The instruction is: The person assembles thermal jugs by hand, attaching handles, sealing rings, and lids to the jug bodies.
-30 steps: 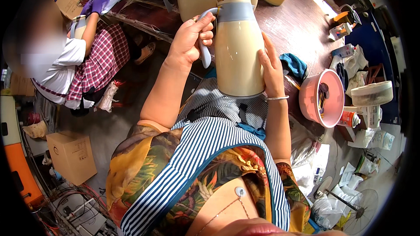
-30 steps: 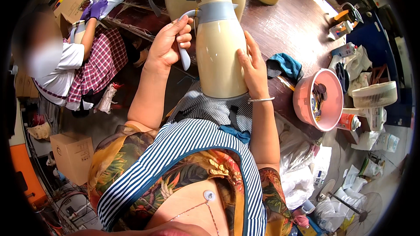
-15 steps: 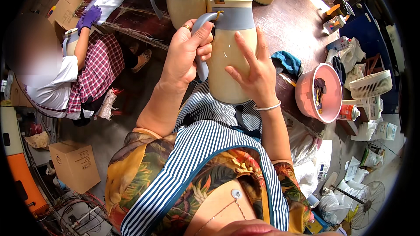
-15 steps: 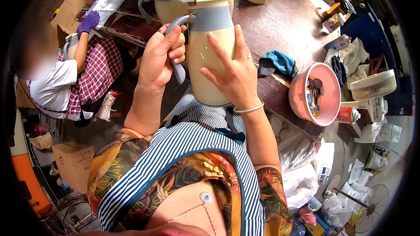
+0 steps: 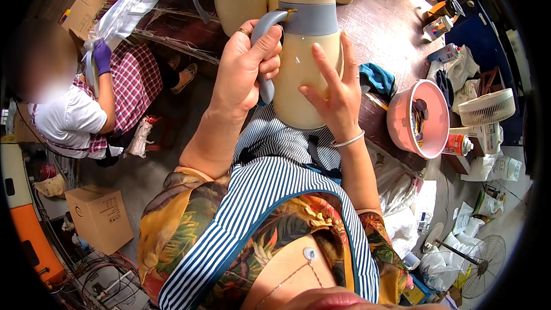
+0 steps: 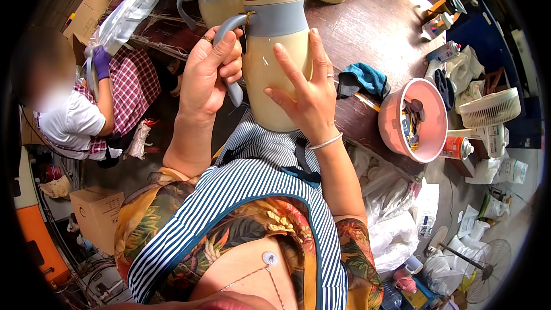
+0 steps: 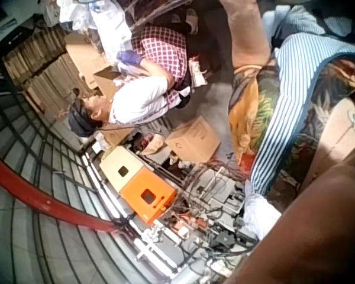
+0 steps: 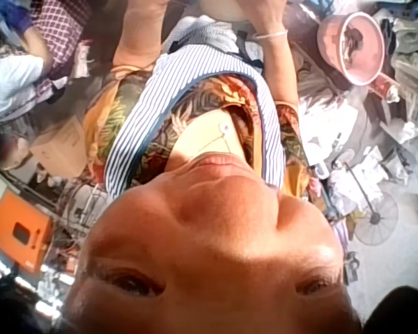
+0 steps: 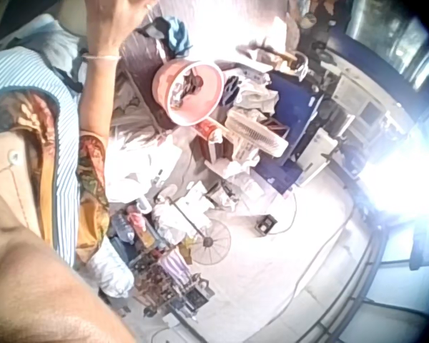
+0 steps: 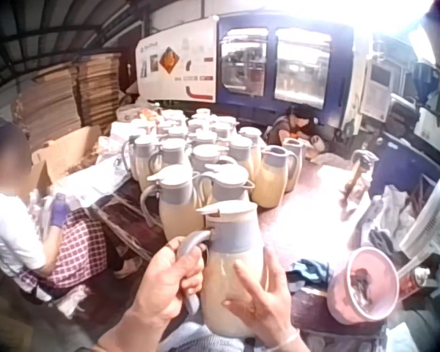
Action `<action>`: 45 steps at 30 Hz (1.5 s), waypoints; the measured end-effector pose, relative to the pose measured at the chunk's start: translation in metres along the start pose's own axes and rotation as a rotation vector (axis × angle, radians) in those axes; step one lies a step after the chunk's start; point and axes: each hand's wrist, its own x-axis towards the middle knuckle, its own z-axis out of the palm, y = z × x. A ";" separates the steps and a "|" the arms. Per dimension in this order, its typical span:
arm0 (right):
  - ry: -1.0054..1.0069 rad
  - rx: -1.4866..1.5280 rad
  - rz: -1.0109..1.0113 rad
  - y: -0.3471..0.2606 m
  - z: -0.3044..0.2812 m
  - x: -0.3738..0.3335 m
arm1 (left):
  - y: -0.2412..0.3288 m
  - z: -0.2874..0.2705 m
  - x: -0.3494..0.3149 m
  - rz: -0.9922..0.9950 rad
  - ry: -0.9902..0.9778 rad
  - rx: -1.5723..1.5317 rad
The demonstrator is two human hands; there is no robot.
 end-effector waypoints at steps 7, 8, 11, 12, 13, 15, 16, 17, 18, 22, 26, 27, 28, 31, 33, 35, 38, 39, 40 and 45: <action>0.104 0.244 -0.021 0.020 0.016 -0.013 | -0.004 0.003 -0.004 0.021 0.015 -0.015; 0.141 0.300 -0.018 0.023 0.019 -0.016 | -0.005 0.004 -0.005 0.028 0.017 -0.013; 0.235 0.397 0.131 0.024 0.022 -0.024 | -0.008 0.011 -0.008 0.120 0.024 -0.034; 0.226 0.574 0.298 0.021 0.020 -0.026 | -0.009 0.013 -0.009 0.165 0.018 -0.006; 0.216 0.752 0.465 0.018 0.015 -0.031 | -0.010 0.015 -0.012 0.209 0.010 0.021; 0.159 0.829 0.651 0.025 0.008 -0.032 | -0.018 0.017 -0.019 0.282 0.003 0.141; 0.205 0.806 0.608 0.029 0.005 -0.031 | -0.024 0.021 -0.020 0.349 0.054 0.270; 0.252 0.782 0.565 0.034 0.000 -0.027 | -0.027 0.019 -0.018 0.504 0.057 0.474; 0.294 0.750 0.528 0.034 -0.008 -0.021 | -0.034 0.016 -0.016 0.653 0.063 0.671; 0.222 0.855 0.368 0.027 -0.028 0.006 | -0.066 0.013 -0.002 0.612 0.196 0.711; 0.121 0.880 0.325 0.045 -0.020 0.006 | -0.093 0.003 0.012 0.661 0.132 0.613; 0.126 0.908 0.399 0.050 -0.018 0.004 | -0.094 0.004 0.014 0.708 0.101 0.582; 0.129 0.936 0.474 0.054 -0.015 0.003 | -0.093 0.004 0.019 0.777 0.086 0.701; 0.175 0.969 0.437 0.065 -0.003 -0.001 | -0.079 0.010 0.030 0.877 0.008 0.982; 0.205 0.963 0.424 0.062 0.005 0.002 | -0.086 0.009 0.038 0.879 0.043 1.017; 0.235 0.928 0.420 0.048 0.015 0.009 | -0.090 0.007 0.038 0.898 0.064 1.031; 0.250 0.846 0.399 0.052 0.022 0.009 | -0.096 -0.003 0.034 0.960 0.092 0.909; 0.247 0.787 0.390 0.056 0.021 0.006 | -0.096 -0.009 0.030 0.962 0.060 0.914; 0.241 0.732 0.374 0.060 0.021 0.005 | -0.101 -0.019 0.028 0.942 0.045 0.854; 0.301 0.869 0.405 0.058 0.031 0.004 | -0.129 -0.058 0.018 0.780 -0.025 0.623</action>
